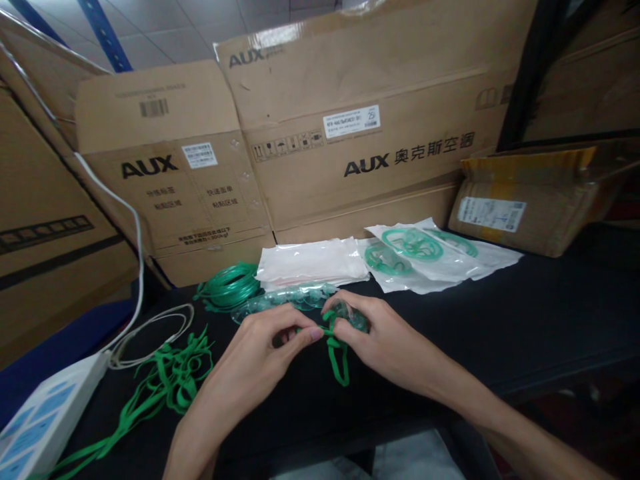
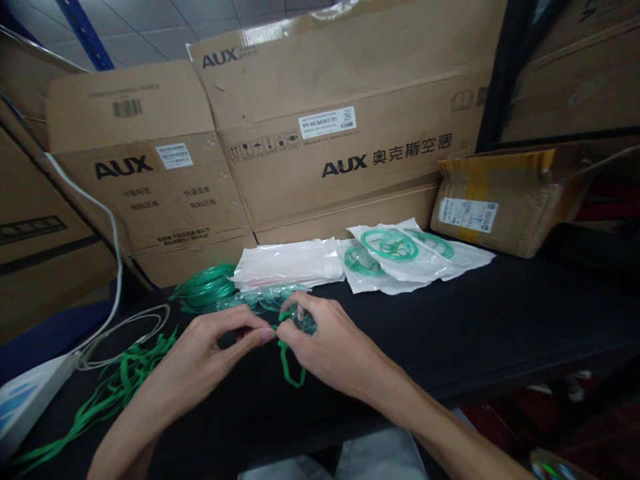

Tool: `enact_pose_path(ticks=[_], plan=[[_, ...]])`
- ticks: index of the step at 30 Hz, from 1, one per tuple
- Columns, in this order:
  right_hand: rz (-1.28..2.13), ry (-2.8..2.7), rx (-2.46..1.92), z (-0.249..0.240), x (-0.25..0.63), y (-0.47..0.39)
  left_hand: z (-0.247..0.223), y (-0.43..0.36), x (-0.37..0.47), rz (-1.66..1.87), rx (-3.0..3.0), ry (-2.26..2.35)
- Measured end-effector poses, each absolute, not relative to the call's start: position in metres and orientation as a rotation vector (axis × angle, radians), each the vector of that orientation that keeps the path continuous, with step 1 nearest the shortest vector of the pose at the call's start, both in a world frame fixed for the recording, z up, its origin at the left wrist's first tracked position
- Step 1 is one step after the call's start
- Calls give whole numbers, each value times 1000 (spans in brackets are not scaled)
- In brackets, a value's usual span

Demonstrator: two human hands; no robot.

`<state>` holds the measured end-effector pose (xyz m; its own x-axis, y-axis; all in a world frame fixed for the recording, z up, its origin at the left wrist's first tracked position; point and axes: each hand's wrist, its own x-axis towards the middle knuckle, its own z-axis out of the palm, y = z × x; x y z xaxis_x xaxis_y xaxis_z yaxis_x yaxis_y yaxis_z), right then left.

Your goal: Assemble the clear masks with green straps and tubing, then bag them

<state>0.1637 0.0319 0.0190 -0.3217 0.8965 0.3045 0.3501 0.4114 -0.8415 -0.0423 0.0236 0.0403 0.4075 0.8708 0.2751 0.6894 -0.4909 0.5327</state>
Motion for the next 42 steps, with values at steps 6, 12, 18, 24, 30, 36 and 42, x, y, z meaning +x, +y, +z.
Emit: enact_pose_path(ticks=[6, 12, 18, 24, 30, 36, 42], plan=[[838, -1874, -1105, 27, 175, 33, 42, 29, -64, 781, 2262, 1405], [938, -1938, -1043, 24, 173, 35, 35, 27, -38, 876, 2297, 1307], [928, -1922, -1031, 24, 170, 34, 30, 24, -22, 798, 2267, 1137], [912, -1923, -1065, 20, 168, 32, 31, 25, -24, 737, 2285, 1155], [866, -1924, -1145, 20, 175, 36, 36, 31, -53, 681, 2349, 1398], [1037, -1907, -1109, 23, 187, 44, 35, 33, -65, 605, 2310, 1448], [1270, -1866, -932, 20, 179, 43, 33, 25, -27, 756, 2286, 1433]])
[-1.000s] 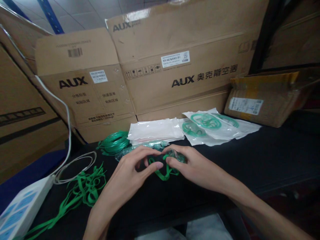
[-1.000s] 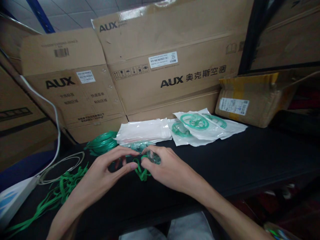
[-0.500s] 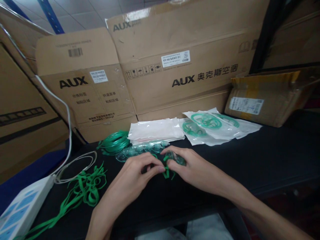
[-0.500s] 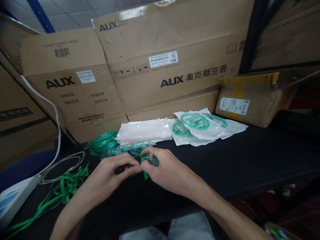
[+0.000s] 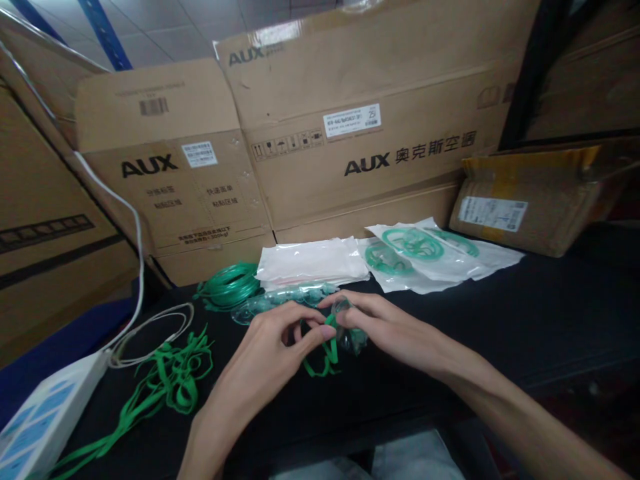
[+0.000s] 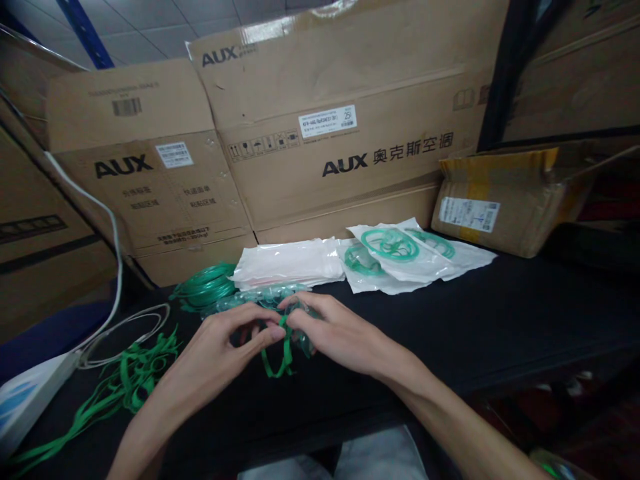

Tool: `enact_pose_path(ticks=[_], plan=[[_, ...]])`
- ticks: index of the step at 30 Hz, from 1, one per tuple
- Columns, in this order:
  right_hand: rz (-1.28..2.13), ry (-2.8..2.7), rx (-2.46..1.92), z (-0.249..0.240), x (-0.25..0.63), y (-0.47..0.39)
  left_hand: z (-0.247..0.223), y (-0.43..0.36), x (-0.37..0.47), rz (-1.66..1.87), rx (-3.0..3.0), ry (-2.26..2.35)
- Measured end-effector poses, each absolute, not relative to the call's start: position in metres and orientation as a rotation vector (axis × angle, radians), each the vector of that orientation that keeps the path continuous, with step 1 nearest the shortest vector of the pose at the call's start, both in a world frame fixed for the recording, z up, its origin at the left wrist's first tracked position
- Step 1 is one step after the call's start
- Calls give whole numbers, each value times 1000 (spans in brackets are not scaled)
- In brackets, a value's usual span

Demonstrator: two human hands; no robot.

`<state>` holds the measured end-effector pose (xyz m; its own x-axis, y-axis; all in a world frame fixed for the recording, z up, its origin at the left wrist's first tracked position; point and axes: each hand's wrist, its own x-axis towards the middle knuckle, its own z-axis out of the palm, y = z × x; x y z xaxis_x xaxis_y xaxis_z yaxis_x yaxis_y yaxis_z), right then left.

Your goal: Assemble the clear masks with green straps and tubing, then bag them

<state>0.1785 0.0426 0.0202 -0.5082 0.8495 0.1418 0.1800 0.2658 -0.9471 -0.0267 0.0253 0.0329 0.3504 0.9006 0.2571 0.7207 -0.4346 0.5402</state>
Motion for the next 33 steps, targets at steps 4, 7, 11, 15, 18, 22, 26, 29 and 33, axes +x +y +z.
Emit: enact_pose_path(ticks=[4, 7, 11, 15, 18, 22, 26, 29, 33], plan=[[1184, -1800, -987, 20, 171, 40, 31, 25, -21, 689, 2286, 1441], [1020, -1789, -1031, 16, 167, 40, 31, 25, -25, 719, 2287, 1470], [965, -1749, -1008, 9, 162, 40, 29, 25, -22, 717, 2278, 1438], [927, -1742, -1006, 3, 155, 39, 26, 25, -18, 691, 2303, 1465], [881, -1755, -1017, 1, 151, 38, 24, 24, -18, 661, 2313, 1478], [736, -1799, -987, 0, 150, 39, 22, 22, -19, 670, 2310, 1497], [597, -1833, -937, 0, 153, 41, 26, 21, -18, 650, 2259, 1427], [567, -1824, -924, 1, 156, 43, 30, 19, -18, 624, 2209, 1368], [538, -1795, -920, 1, 159, 48, 36, 13, -21, 559, 2139, 1327]])
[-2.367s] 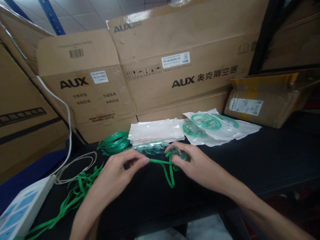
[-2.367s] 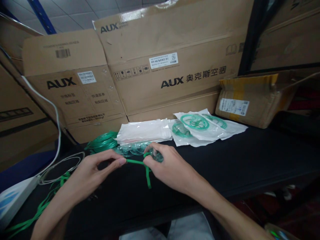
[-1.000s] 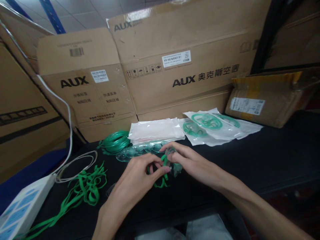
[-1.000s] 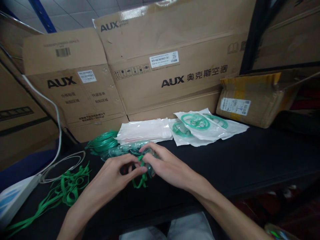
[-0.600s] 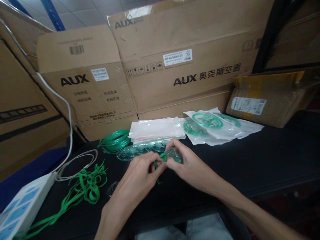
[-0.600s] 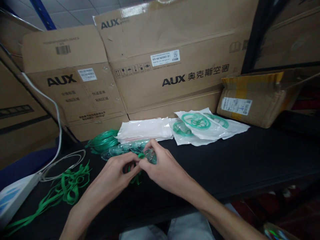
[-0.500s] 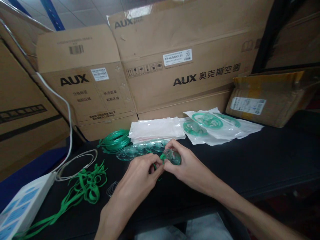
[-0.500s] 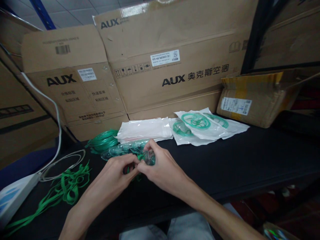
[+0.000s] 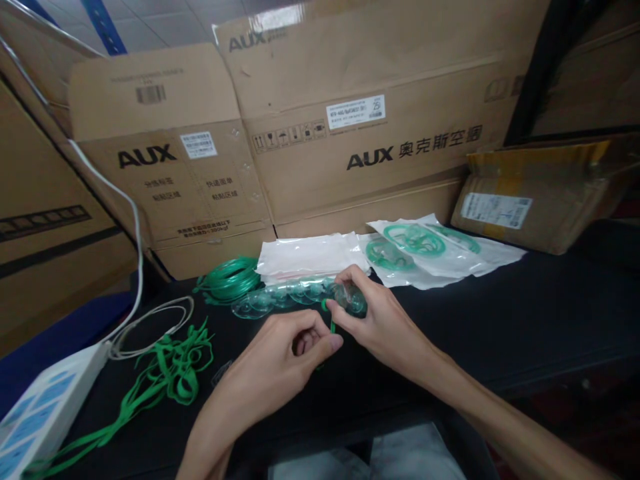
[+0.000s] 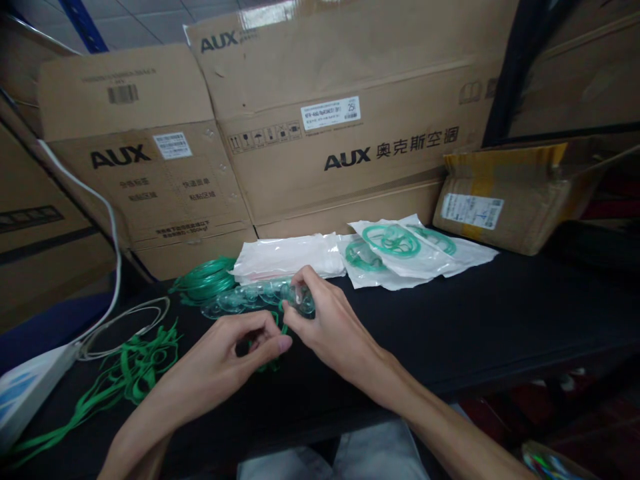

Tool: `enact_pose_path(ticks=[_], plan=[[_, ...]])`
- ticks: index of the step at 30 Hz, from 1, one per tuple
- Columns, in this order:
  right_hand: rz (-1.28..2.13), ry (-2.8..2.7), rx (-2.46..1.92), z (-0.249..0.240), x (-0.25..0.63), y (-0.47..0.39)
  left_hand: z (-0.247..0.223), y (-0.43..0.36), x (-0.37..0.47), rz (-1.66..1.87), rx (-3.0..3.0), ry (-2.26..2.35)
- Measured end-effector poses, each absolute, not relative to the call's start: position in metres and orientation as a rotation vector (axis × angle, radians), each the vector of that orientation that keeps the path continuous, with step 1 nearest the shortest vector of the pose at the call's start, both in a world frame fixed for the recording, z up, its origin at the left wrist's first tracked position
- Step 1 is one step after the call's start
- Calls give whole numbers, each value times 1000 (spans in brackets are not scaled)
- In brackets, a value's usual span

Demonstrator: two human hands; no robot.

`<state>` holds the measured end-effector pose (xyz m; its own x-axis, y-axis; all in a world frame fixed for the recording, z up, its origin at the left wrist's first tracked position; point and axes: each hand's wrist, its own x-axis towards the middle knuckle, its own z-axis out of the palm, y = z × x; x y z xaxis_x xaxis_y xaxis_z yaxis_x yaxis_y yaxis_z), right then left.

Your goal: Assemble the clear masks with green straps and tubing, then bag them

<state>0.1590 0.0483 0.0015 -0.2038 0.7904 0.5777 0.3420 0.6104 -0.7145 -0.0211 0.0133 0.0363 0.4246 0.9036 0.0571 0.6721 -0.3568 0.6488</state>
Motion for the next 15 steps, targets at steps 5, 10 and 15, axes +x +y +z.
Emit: enact_pose_path(ticks=[5, 10, 15], plan=[[549, -1716, -970, 4, 165, 51, 39, 8, -23, 517, 2090, 1296], [714, -1747, -941, 9, 165, 46, 37, 15, -17, 586, 2149, 1324], [723, -1751, -945, 11, 160, 39, 36, 19, -13, 787, 2148, 1402]])
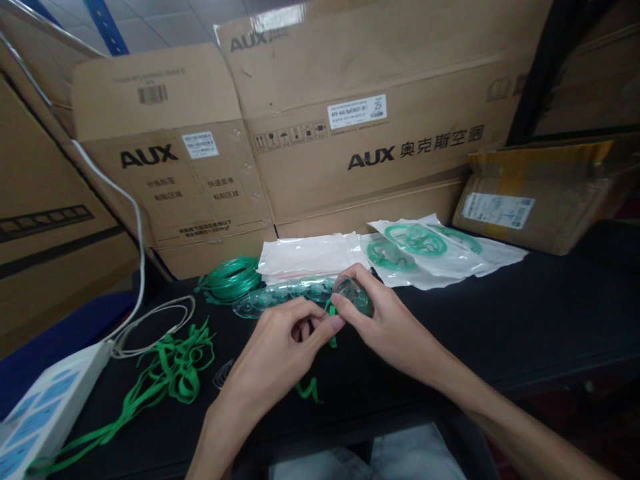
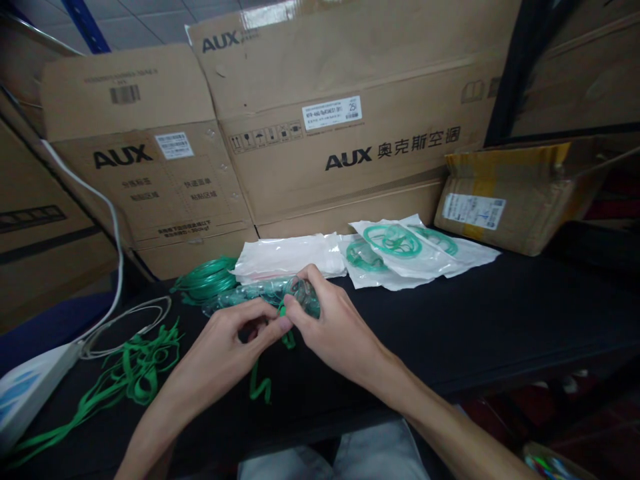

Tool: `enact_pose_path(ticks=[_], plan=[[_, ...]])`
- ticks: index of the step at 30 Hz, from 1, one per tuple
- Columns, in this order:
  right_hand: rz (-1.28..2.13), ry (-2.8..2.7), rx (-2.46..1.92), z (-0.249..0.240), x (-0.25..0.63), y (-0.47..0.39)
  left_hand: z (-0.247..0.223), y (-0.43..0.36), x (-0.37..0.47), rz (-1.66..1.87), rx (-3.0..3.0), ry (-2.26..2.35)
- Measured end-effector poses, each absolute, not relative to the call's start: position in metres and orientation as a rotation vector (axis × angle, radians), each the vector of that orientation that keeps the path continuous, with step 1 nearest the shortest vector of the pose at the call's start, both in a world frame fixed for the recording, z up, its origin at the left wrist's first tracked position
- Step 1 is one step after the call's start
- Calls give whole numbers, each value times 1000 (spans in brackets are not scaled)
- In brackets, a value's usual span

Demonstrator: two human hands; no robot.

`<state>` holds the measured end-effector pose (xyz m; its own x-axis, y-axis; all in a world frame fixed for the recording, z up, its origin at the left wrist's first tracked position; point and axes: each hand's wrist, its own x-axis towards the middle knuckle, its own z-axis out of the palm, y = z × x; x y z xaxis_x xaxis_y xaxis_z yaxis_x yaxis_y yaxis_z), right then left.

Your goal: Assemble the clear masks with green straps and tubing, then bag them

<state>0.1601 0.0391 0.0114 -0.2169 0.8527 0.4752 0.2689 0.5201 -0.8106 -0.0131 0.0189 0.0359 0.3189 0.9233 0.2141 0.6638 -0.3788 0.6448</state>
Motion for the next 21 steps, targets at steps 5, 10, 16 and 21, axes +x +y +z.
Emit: enact_pose_path(ticks=[5, 10, 16, 21], plan=[[707, -1758, -933, 11, 157, 37, 33, 20, -15, 829, 2174, 1406], [722, -1756, -931, 10, 156, 39, 30, 22, -18, 909, 2145, 1481], [739, -1749, -942, 8, 156, 38, 30, 22, -18, 918, 2082, 1464], [718, -1782, -869, 5, 156, 38, 31, 23, -19, 910, 2140, 1545]])
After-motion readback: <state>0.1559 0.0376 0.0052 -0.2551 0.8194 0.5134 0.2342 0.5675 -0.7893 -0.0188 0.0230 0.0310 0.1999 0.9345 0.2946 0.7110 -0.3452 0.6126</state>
